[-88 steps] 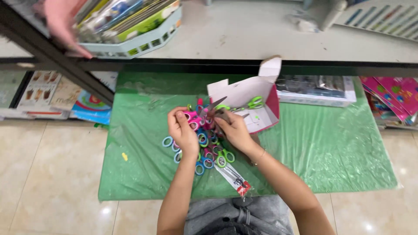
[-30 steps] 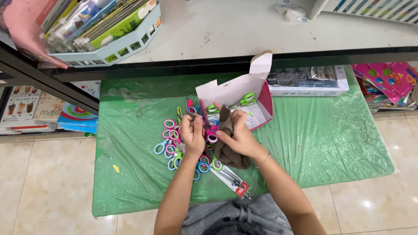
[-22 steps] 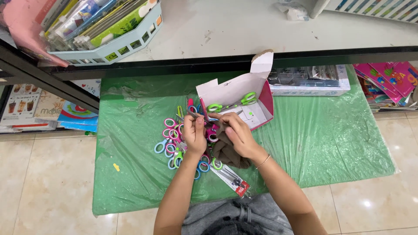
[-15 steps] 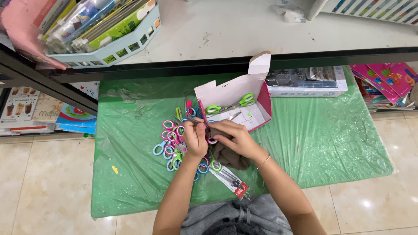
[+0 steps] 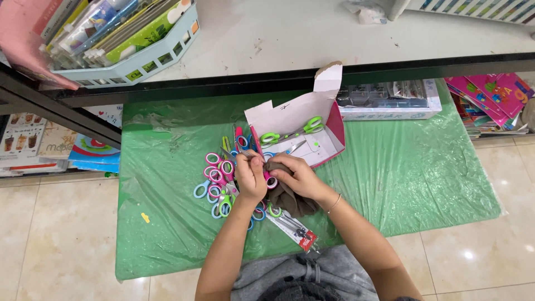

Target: Sorting and organizing a box of colorful scissors on a table in a toy store.

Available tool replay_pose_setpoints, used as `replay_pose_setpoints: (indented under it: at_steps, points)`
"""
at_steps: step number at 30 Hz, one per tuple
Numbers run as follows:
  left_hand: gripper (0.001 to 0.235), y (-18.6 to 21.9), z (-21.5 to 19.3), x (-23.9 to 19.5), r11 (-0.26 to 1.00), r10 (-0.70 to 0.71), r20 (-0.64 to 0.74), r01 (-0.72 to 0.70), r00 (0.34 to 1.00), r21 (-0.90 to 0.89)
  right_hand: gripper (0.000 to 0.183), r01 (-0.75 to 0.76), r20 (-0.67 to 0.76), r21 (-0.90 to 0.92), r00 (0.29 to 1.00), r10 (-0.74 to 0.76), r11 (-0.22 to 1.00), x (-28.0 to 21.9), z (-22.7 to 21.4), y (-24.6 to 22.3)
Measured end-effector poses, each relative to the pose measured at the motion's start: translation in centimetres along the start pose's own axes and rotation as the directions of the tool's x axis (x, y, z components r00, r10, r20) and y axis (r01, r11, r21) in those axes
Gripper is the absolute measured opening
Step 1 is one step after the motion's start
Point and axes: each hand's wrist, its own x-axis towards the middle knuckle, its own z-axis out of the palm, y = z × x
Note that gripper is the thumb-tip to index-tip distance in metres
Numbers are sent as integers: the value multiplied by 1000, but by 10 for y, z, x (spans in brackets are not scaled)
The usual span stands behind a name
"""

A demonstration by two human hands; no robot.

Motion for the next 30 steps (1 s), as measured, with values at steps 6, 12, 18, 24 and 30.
replay_pose_setpoints:
  at_steps: [6, 12, 18, 24, 30]
  points:
    - [26, 8, -1, 3, 999, 41, -24, -40, 999, 25, 24, -85, 14, -16, 996, 85, 996, -3, 1, -1]
    - [27, 15, 4, -1, 993, 105, -58, -102, 993, 59, 32, -245, -188, -145, 958, 216, 959, -14, 15, 22]
    - [28, 11, 2, 3, 993, 84, -62, -79, 995, 83, 28, -291, -213, 148, 924, 318, 945, -22, 29, 47]
    - [27, 0, 0, 3, 989, -80, -183, 55, 980, -138, 28, -196, -67, 179, 975, 211, 964, -7, 17, 10]
    - [27, 5, 1, 7, 997, -11, -265, -10, 964, -79, 34, -300, 21, 212, 953, 303, 930, -4, 7, 2]
